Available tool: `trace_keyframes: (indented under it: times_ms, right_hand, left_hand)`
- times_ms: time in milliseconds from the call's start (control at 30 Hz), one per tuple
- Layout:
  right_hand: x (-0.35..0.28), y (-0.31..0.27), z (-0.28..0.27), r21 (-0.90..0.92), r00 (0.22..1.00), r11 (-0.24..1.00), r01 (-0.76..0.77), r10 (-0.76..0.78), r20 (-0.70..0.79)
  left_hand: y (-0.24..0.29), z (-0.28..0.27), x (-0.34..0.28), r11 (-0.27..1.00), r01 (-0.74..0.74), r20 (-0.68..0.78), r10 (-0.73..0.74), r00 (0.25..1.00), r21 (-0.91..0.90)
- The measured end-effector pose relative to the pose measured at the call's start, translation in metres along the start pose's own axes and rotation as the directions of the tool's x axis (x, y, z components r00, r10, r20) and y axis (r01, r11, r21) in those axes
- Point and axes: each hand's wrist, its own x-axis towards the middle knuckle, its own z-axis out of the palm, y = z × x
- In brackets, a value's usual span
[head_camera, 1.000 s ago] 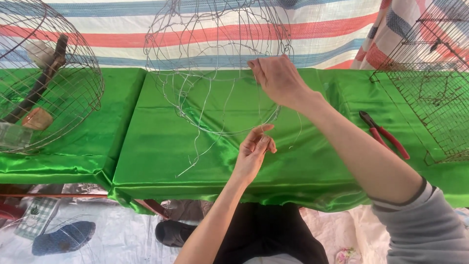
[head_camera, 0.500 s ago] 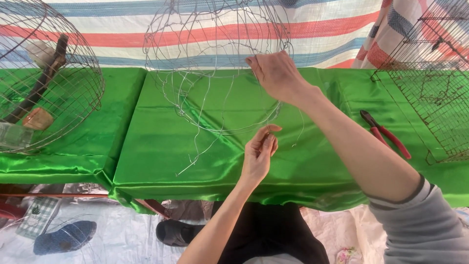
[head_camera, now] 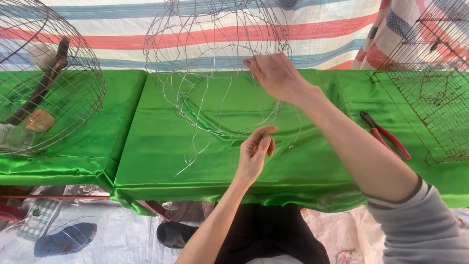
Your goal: Assembling a wire cage by cutting wire mesh with pliers and twisting the wire ends to secure the structure.
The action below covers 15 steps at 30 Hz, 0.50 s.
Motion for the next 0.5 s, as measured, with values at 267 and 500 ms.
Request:
trace_keyframes:
  times_ms: [267,500]
  right_hand:
    - [0.009,-0.001,-0.013,0.014,1.000,1.000,0.011,-0.011,0.014]
    - [0.011,0.001,-0.018,0.026,0.998,0.999,0.020,-0.022,0.064]
  left_hand:
    - [-0.039,-0.020,0.024,0.997,0.007,-0.203,0.009,0.979,0.077]
    - [-0.043,-0.039,0.039,0.999,0.033,-0.109,-0.034,0.994,-0.011]
